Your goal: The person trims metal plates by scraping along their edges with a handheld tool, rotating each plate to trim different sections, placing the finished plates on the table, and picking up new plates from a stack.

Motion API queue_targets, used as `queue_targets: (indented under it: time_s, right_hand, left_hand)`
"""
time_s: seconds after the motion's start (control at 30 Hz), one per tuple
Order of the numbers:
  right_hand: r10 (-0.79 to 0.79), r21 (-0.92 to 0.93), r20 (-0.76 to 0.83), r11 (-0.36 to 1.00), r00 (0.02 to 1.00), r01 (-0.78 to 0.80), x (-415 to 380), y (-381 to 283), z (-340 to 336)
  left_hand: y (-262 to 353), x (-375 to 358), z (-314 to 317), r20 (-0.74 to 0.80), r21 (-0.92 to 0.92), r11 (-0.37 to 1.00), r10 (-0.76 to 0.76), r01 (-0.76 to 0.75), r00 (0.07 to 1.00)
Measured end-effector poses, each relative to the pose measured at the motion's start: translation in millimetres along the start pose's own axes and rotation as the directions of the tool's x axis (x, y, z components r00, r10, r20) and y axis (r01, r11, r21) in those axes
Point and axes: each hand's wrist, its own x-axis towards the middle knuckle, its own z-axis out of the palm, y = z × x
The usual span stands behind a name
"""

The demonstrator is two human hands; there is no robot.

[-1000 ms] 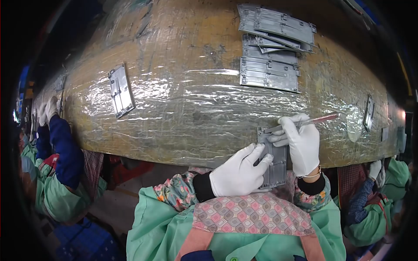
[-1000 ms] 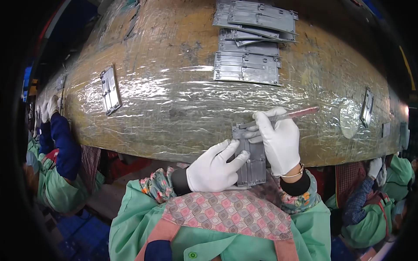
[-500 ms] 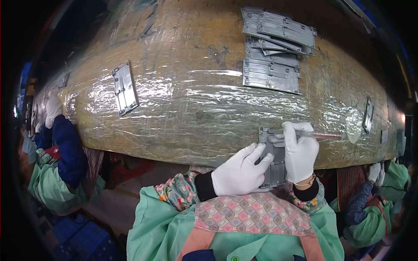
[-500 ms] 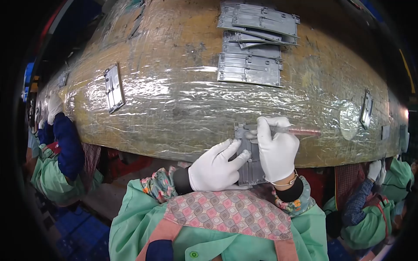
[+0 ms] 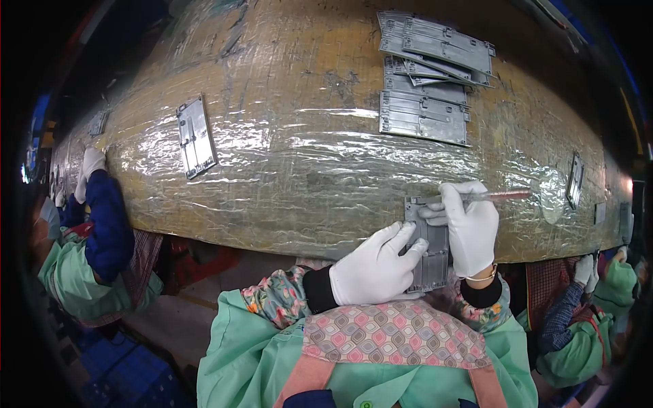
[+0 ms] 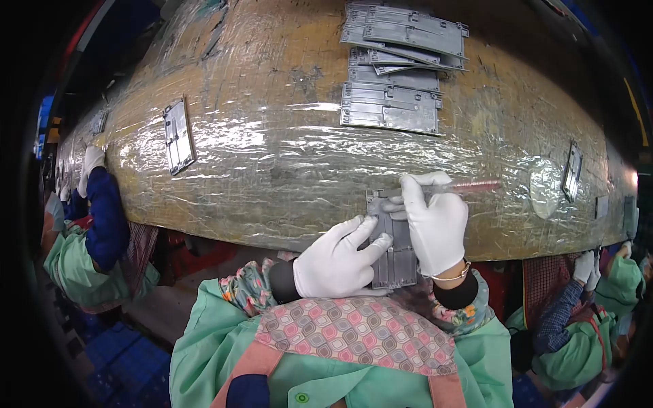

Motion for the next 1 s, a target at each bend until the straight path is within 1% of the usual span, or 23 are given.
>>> queue_targets:
  time_s: [0.07, 0.1, 0.17, 0.2, 0.27, 0.3, 0.37, 0.47, 0.53, 0.57, 0.7, 0.77, 0.8, 0.87, 0.93, 1.0]
  right_hand:
    - [0.041, -0.03, 0.059, 0.999, 0.997, -0.039, 4.9, -1.3, -5.5]
    - [0.038, -0.028, 0.061, 0.999, 0.997, -0.037, 6.4, -1.8, -7.1]
    - [0.052, -0.021, 0.126, 0.999, 0.991, -0.05, 8.4, -3.6, -9.3]
    - [0.052, -0.019, 0.127, 0.999, 0.99, -0.05, 10.5, -3.8, -10.8]
    - [0.06, -0.071, 0.196, 0.996, 0.979, -0.047, 16.0, -4.3, -13.9]
    - [0.058, -0.069, 0.197, 0.997, 0.979, -0.045, 18.5, -5.8, -15.7]
    - [0.078, -0.08, 0.285, 0.995, 0.955, -0.058, 22.6, -10.0, -18.5]
    - [0.091, -0.116, 0.311, 0.992, 0.946, -0.057, 25.6, -14.1, -18.8]
    - [0.092, -0.126, 0.335, 0.991, 0.938, -0.053, 25.8, -15.9, -19.7]
    - [0.097, -0.137, 0.357, 0.989, 0.929, -0.051, 26.2, -16.6, -19.8]
    - [0.093, -0.131, 0.345, 0.99, 0.934, -0.05, 25.6, -13.5, -19.0]
    - [0.065, -0.062, 0.295, 0.997, 0.953, -0.049, 23.4, -8.4, -18.7]
    - [0.064, -0.063, 0.3, 0.997, 0.952, -0.047, 22.2, -6.7, -17.5]
    - [0.045, -0.043, 0.249, 0.998, 0.968, -0.035, 19.9, -4.4, -15.6]
    - [0.052, -0.066, 0.262, 0.997, 0.964, -0.036, 21.1, -7.2, -15.7]
    - [0.057, -0.089, 0.272, 0.995, 0.961, -0.034, 22.9, -12.5, -16.9]
  left_hand:
    - [0.1, 0.6, -2.3, 0.023, -0.003, 1.0, 0.009, -0.009, 1.0]
    - [0.4, 0.3, -0.5, 0.009, 0.002, 1.0, 0.006, -0.006, 1.0]
    - [-0.4, -0.7, 1.3, -0.003, 0.007, 1.0, 0.002, -0.002, 1.0]
    - [-1.3, -0.9, 1.7, -0.001, 0.015, 1.0, 0.011, -0.011, 1.0]
    - [-1.3, -1.3, 2.6, 0.001, 0.026, 0.999, 0.022, -0.022, 1.0]
    - [-0.7, -1.1, 3.2, -0.001, 0.019, 1.0, 0.014, -0.014, 1.0]
    - [-0.3, -0.8, 3.9, -0.004, 0.015, 1.0, 0.009, -0.009, 1.0]
    - [-1.2, -0.7, 3.3, 0.009, 0.013, 1.0, -0.004, 0.004, 1.0]
    - [-2.8, -1.6, 2.5, 0.017, 0.069, 0.997, 0.041, -0.042, 0.999]
    - [-3.2, -1.9, 2.7, 0.017, 0.071, 0.997, 0.04, -0.041, 0.999]
    - [-3.1, -1.8, 1.1, 0.021, 0.053, 0.997, 0.046, -0.047, 0.999]
    - [-3.5, -1.6, 0.8, 0.022, 0.04, 0.998, 0.038, -0.039, 0.999]
    - [-3.3, -2.3, 1.9, 0.016, 0.029, 0.999, 0.028, -0.029, 0.999]
    - [-2.3, -2.4, 0.2, 0.012, 0.016, 1.0, 0.018, -0.018, 1.0]
    - [-0.9, 0.9, -6.0, 0.015, -0.116, 0.993, -0.002, 0.004, 1.0]
    - [-1.3, 0.0, -5.1, 0.016, -0.107, 0.994, 0.005, -0.003, 1.0]
